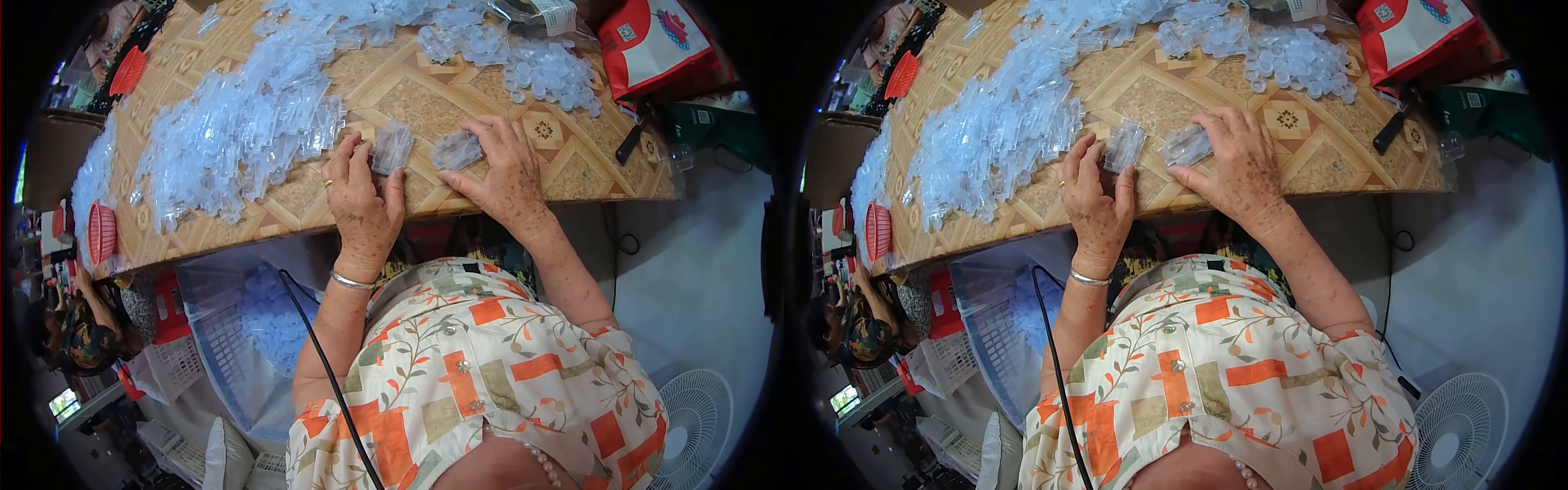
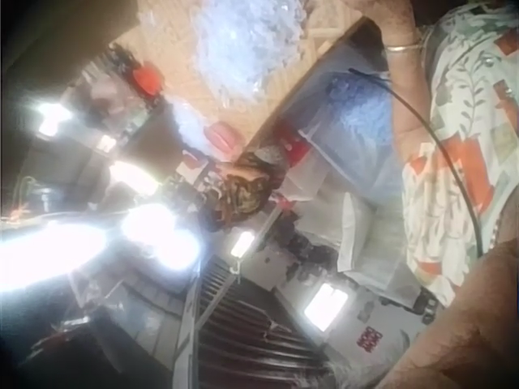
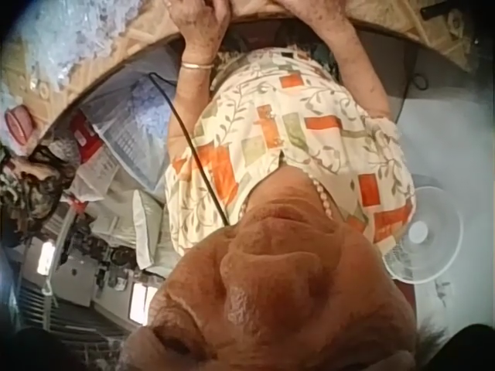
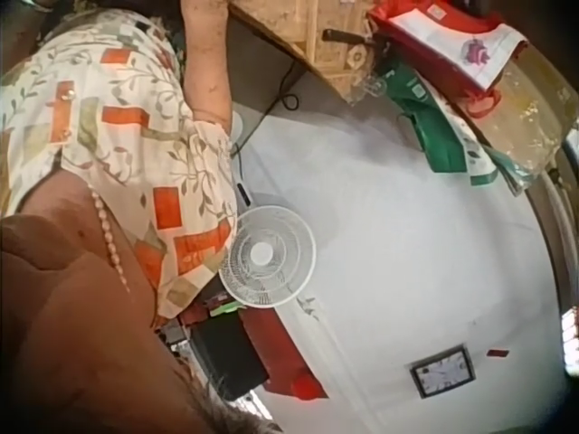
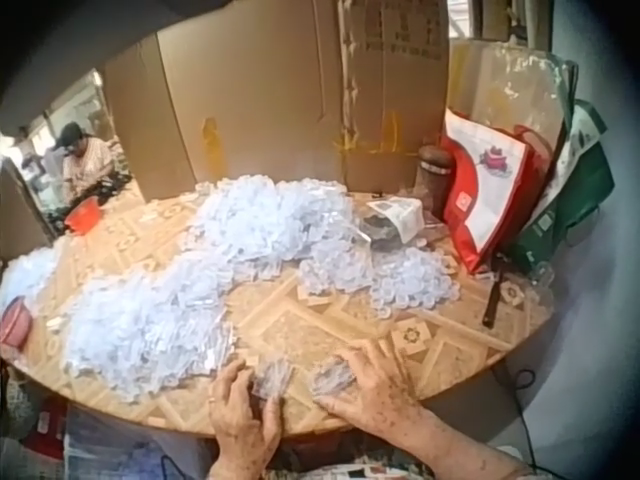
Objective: The person assembles clear plastic components by hand at a workstation.
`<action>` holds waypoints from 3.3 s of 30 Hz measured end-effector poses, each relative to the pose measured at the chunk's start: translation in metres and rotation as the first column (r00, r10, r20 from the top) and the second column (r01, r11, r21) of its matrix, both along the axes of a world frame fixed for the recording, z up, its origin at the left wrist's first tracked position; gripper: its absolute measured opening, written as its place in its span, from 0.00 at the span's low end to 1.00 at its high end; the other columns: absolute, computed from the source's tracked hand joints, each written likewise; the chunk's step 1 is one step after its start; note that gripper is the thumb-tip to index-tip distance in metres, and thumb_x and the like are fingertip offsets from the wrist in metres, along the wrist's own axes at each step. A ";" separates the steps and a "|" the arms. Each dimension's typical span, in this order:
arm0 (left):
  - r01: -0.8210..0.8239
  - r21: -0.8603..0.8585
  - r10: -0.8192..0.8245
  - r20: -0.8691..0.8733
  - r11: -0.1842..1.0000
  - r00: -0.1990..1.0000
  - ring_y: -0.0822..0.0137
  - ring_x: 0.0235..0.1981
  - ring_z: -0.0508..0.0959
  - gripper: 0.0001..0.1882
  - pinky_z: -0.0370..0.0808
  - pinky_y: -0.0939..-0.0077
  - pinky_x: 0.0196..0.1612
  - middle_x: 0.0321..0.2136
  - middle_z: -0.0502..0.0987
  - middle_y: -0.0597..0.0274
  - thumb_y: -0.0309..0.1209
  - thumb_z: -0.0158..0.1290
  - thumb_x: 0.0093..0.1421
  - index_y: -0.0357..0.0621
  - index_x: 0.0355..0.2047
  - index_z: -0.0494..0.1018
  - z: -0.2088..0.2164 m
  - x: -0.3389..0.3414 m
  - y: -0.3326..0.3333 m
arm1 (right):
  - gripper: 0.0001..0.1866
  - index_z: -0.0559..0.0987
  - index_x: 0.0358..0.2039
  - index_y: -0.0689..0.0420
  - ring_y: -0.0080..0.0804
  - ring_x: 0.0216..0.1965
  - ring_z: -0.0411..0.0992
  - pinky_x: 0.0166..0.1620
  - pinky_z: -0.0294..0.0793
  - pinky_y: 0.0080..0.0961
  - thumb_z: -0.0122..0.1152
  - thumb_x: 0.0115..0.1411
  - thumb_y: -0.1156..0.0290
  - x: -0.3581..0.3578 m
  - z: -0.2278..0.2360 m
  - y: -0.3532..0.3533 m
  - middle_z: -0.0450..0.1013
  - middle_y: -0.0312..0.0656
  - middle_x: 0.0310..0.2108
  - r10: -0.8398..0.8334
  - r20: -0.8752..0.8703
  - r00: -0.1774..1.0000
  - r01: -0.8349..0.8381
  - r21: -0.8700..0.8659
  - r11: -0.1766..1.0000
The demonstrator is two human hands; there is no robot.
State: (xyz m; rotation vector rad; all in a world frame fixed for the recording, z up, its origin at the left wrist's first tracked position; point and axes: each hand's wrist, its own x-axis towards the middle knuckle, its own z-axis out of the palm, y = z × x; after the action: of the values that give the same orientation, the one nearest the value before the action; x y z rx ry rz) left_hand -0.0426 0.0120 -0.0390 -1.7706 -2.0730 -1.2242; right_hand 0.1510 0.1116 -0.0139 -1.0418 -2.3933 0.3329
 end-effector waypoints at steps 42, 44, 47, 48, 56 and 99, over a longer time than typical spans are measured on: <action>0.201 -0.053 -0.207 -0.126 0.978 0.970 0.51 0.43 0.78 0.16 0.77 0.59 0.44 0.39 0.78 0.58 0.22 0.65 0.46 0.47 0.37 0.80 0.020 -0.007 0.001 | 0.35 0.72 0.60 0.57 0.52 0.66 0.63 0.65 0.66 0.42 0.74 0.52 0.68 -0.025 0.000 -0.007 0.62 0.50 0.67 0.203 -0.223 0.953 -0.232 -0.114 0.966; 0.229 -0.051 -0.233 -0.118 0.972 0.965 0.53 0.41 0.79 0.16 0.77 0.62 0.42 0.38 0.79 0.58 0.22 0.65 0.45 0.47 0.37 0.80 0.017 -0.011 0.003 | 0.35 0.72 0.60 0.57 0.52 0.65 0.64 0.65 0.66 0.42 0.74 0.52 0.68 -0.025 -0.004 -0.007 0.63 0.50 0.66 0.201 -0.224 0.954 -0.230 -0.114 0.967; 0.278 -0.039 -0.280 -0.127 0.960 0.952 0.55 0.36 0.80 0.16 0.79 0.65 0.37 0.37 0.79 0.58 0.21 0.64 0.44 0.46 0.36 0.80 0.015 -0.019 0.005 | 0.34 0.72 0.60 0.56 0.52 0.65 0.64 0.65 0.66 0.42 0.73 0.52 0.68 -0.026 -0.004 -0.005 0.63 0.50 0.65 0.207 -0.238 0.949 -0.238 -0.109 0.965; 0.292 -0.040 -0.295 -0.131 0.956 0.947 0.54 0.38 0.79 0.16 0.79 0.64 0.38 0.38 0.77 0.57 0.22 0.63 0.44 0.46 0.37 0.79 0.016 -0.019 0.005 | 0.34 0.72 0.60 0.56 0.52 0.65 0.64 0.64 0.67 0.42 0.73 0.53 0.68 -0.026 -0.004 -0.006 0.64 0.50 0.65 0.223 -0.257 0.940 -0.256 -0.100 0.961; 0.244 -0.052 -0.249 -0.173 0.968 0.953 0.54 0.39 0.79 0.12 0.78 0.64 0.37 0.37 0.78 0.59 0.22 0.62 0.50 0.47 0.36 0.80 0.019 -0.022 0.007 | 0.32 0.72 0.59 0.57 0.50 0.63 0.66 0.63 0.68 0.41 0.71 0.54 0.69 -0.026 -0.002 -0.006 0.65 0.49 0.63 0.178 -0.309 0.934 -0.228 -0.134 0.964; 0.032 0.085 -0.006 -0.285 0.996 0.959 0.54 0.35 0.79 0.10 0.77 0.64 0.37 0.33 0.79 0.55 0.18 0.61 0.52 0.42 0.35 0.79 0.066 -0.189 0.023 | 0.28 0.75 0.56 0.58 0.49 0.56 0.72 0.59 0.71 0.38 0.68 0.54 0.73 -0.023 0.000 -0.004 0.74 0.50 0.54 0.106 -0.402 0.910 -0.208 -0.219 0.953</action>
State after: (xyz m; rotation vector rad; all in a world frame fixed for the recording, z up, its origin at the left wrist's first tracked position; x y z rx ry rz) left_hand -0.2314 0.0347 0.0267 -1.8084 -1.8168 -0.9810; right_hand 0.1277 0.1073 -0.0138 -0.7958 -2.1109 0.8471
